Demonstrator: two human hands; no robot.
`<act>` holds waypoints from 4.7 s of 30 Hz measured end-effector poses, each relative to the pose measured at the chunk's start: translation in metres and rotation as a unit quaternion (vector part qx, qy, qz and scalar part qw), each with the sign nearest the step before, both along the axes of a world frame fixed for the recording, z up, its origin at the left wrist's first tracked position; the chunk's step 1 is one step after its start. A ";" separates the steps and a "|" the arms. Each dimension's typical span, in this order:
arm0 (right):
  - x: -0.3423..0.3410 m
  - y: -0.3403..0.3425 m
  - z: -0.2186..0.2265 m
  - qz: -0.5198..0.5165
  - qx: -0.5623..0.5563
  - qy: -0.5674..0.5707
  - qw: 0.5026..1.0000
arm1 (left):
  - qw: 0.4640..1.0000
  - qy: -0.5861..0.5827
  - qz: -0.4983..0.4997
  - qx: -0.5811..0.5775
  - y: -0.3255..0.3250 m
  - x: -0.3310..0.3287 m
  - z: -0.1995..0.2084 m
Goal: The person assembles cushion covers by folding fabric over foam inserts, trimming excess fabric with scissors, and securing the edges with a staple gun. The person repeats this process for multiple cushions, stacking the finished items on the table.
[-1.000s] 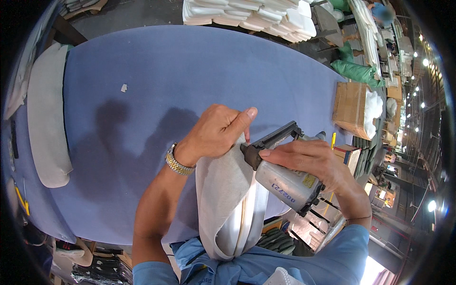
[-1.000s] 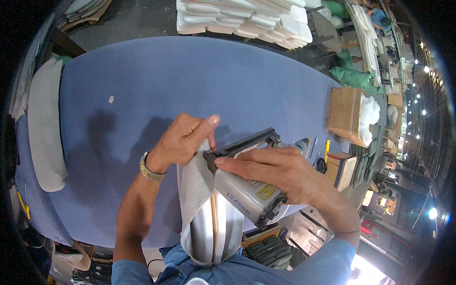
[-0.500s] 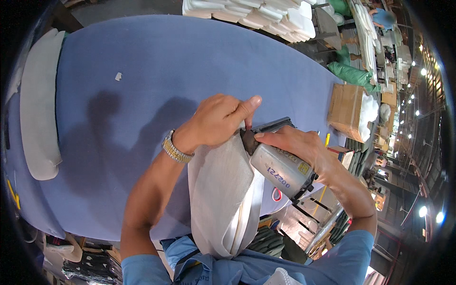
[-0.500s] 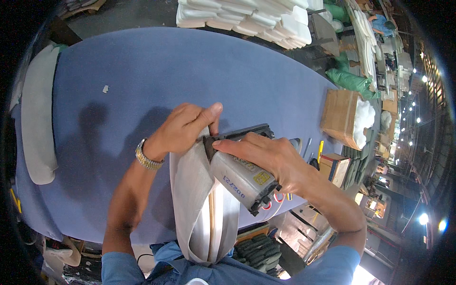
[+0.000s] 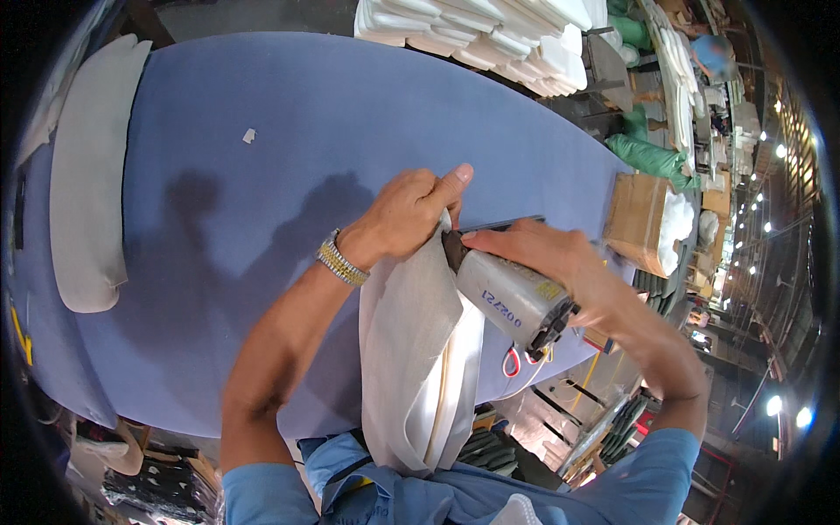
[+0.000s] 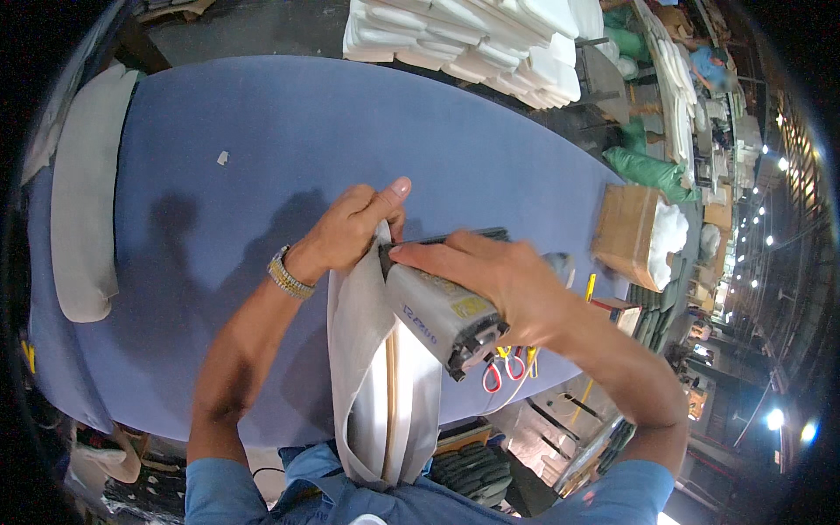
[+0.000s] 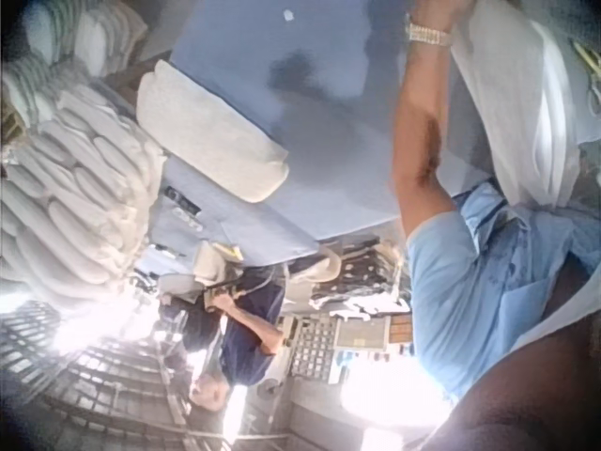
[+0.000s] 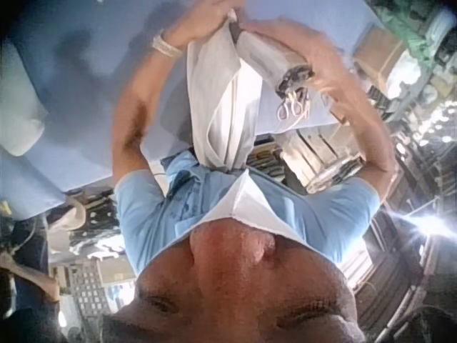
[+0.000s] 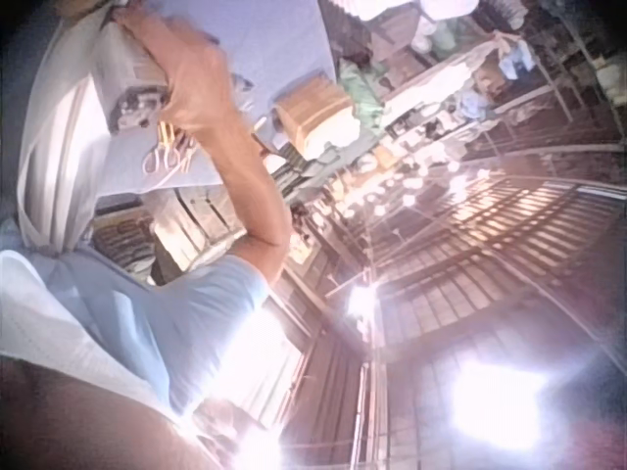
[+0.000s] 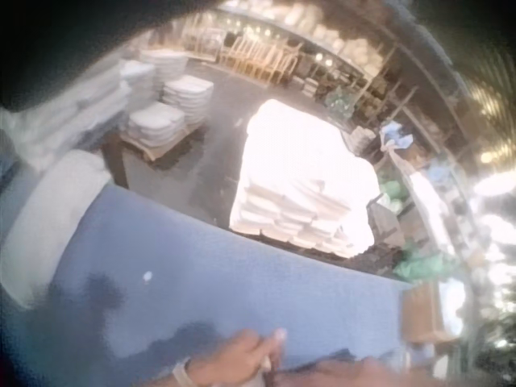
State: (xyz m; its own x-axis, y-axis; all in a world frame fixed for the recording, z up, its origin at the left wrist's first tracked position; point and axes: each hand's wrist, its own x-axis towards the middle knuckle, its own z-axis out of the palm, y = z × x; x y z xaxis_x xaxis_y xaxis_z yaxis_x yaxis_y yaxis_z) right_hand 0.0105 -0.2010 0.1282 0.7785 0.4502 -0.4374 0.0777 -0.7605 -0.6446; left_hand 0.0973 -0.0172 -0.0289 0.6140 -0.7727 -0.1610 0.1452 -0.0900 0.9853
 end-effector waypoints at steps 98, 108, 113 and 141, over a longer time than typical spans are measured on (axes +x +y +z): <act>-0.081 0.134 0.078 -0.249 0.414 -0.116 0.868 | 0.846 -0.451 0.278 0.057 0.132 -0.311 0.229; -0.103 0.146 0.002 -0.267 0.299 -0.095 0.911 | 0.832 -0.401 0.342 0.172 0.196 -0.369 0.248; -0.124 0.153 0.050 -0.007 0.391 -0.122 0.912 | 0.836 -0.323 0.426 0.125 0.216 -0.379 0.248; -0.167 0.148 0.109 -0.015 0.199 -0.434 0.879 | 0.742 -0.510 0.392 0.186 0.177 -0.343 0.263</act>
State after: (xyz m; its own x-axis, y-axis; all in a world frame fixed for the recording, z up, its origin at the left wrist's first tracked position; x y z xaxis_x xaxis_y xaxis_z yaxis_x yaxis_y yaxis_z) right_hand -0.1567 -0.0530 0.2372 0.7551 0.4075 0.5137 0.6552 -0.4983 -0.5678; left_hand -0.2459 0.1594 0.2345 0.8003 -0.1316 0.5850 -0.5088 -0.6654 0.5463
